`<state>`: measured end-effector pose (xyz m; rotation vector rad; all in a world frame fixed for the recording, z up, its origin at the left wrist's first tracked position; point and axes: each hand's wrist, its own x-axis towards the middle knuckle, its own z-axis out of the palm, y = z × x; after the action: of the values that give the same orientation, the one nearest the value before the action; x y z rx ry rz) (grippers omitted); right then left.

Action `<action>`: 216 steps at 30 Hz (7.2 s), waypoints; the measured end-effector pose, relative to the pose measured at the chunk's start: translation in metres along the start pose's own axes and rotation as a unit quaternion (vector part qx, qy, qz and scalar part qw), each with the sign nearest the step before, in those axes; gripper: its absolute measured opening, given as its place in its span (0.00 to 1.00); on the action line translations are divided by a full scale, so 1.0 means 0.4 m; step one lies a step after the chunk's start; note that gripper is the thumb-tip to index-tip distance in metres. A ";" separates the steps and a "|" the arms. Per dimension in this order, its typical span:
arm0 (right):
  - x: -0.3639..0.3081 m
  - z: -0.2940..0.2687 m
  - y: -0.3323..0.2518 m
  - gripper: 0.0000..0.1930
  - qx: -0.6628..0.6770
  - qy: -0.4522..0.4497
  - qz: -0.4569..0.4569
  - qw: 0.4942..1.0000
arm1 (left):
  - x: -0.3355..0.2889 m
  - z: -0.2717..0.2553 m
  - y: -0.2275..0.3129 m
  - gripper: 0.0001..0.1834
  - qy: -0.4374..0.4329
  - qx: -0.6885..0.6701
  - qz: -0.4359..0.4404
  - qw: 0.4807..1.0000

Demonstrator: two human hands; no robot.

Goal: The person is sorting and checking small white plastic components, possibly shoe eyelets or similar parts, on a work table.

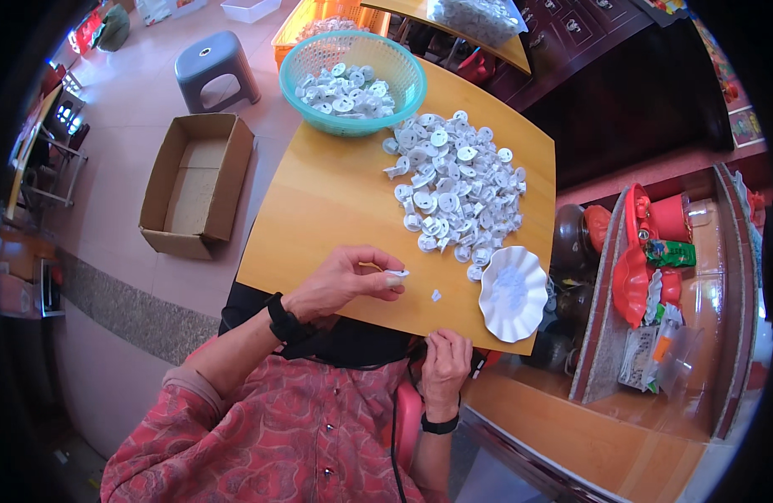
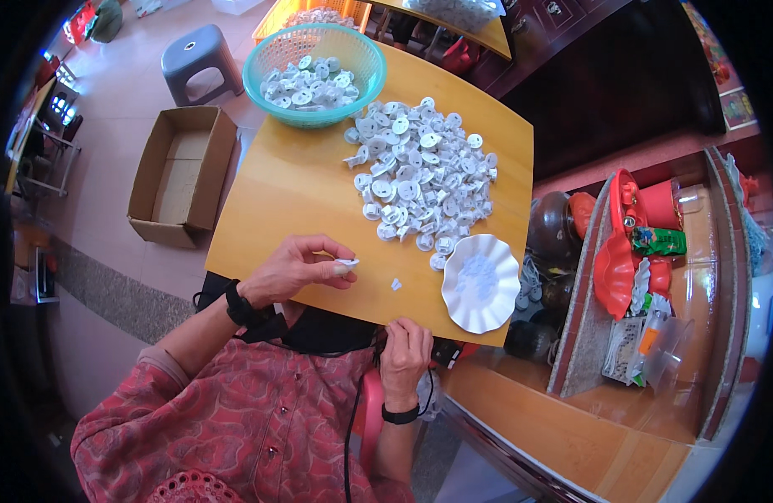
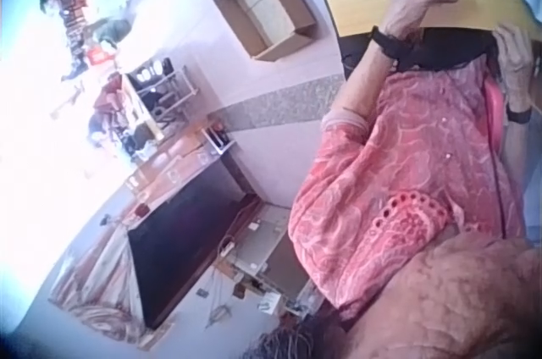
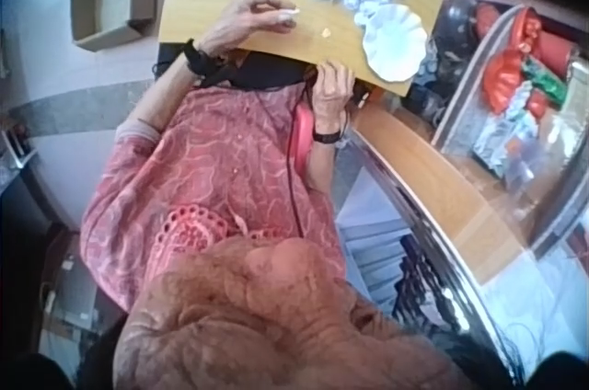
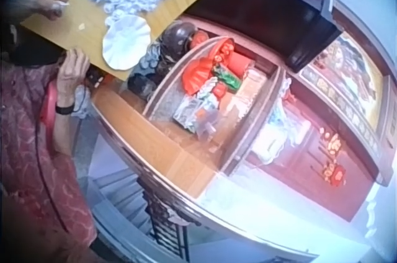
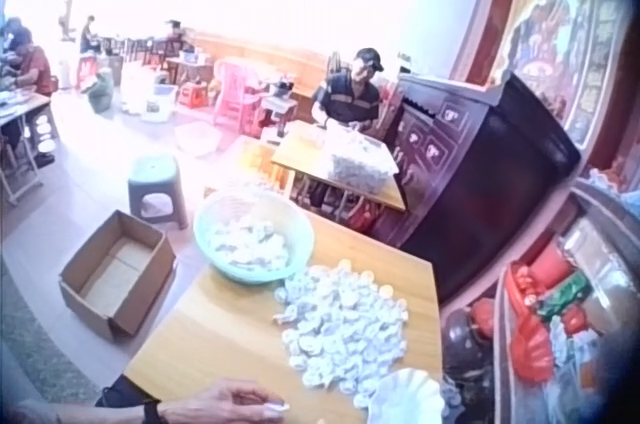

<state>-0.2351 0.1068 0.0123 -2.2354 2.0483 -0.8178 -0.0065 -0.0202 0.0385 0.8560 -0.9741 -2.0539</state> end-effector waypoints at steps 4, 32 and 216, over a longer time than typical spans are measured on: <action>0.003 -0.004 -0.016 0.07 0.010 0.007 0.009 1.000 | -0.026 0.001 -0.029 0.14 0.010 -0.057 0.011 0.998; 0.144 0.034 -0.201 0.12 0.341 0.026 0.166 0.925 | -0.053 -0.023 -0.100 0.22 -0.060 -0.124 0.055 0.989; 0.204 0.003 0.177 0.24 -0.112 -0.065 0.183 0.975 | 0.055 0.004 -0.100 0.09 0.124 0.393 0.243 0.878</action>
<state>-0.2992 0.0202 0.0175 -1.8460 2.4799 -0.4198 -0.0318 -0.0182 0.0005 1.0905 -1.7037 -1.0624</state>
